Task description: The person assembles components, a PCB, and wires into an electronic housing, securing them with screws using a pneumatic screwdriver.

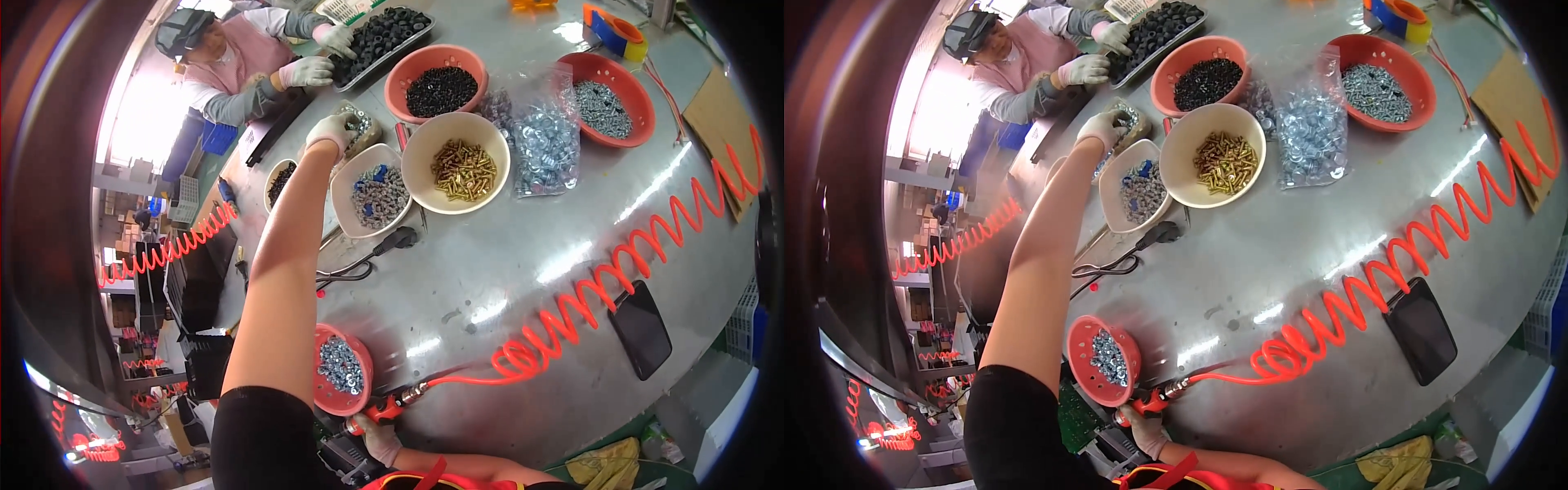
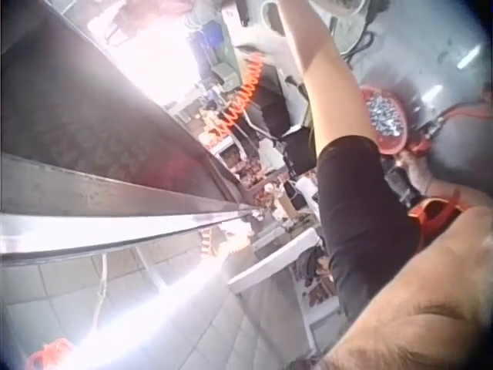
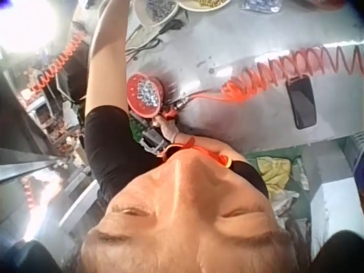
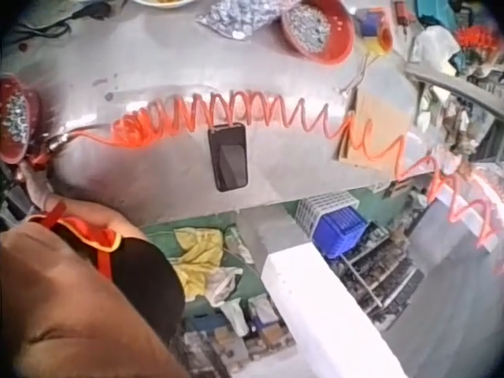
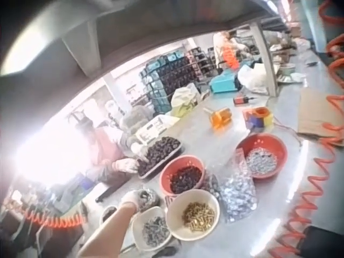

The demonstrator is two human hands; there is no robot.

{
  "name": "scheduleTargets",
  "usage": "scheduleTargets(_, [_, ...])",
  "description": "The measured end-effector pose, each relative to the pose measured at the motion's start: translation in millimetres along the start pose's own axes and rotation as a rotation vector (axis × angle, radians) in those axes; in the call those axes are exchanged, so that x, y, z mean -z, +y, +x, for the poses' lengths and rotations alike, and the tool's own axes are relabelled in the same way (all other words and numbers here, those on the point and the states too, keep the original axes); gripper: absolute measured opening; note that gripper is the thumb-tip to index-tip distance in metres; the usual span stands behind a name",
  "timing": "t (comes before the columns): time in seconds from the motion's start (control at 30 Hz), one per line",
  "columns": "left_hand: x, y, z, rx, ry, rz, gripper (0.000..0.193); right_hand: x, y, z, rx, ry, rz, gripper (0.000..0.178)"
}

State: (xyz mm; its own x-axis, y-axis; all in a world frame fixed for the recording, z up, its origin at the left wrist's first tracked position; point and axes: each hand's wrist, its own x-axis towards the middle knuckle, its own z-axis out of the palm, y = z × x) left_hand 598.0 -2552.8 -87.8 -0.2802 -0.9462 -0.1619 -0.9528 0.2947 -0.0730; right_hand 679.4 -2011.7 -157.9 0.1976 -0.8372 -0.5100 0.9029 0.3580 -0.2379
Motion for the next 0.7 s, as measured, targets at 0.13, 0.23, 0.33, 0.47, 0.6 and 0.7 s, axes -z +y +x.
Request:
scheduleTargets(0.13, [2.0,7.7,5.5,0.085,-0.095,0.147,0.035,0.7,0.2,-0.9,0.009,0.033,0.023,0.017])
scheduleTargets(0.23, [-12.0,-3.7,14.3,0.099,-0.026,0.078,0.035,2.2,3.9,-0.6,-0.050,0.004,0.131,0.018])
scheduleTargets(0.33, [-24.0,-25.7,16.6,0.169,0.145,-0.168,0.030,-4.3,-5.2,-0.1,-0.048,0.000,-0.001,0.018])
scheduleTargets(0.47, [-19.3,-33.1,7.7,0.218,0.267,-0.523,0.022,-2.4,4.9,8.0,0.030,-0.011,-0.134,0.018])
scheduleTargets(0.6, [4.6,-20.0,-24.6,0.225,0.212,-1.476,0.018,4.6,24.3,16.1,0.015,0.021,0.065,0.012])
scheduleTargets(0.7, [33.9,-3.8,-97.8,0.165,0.045,-1.932,0.024,0.9,13.8,7.6,0.049,0.097,0.007,0.017])
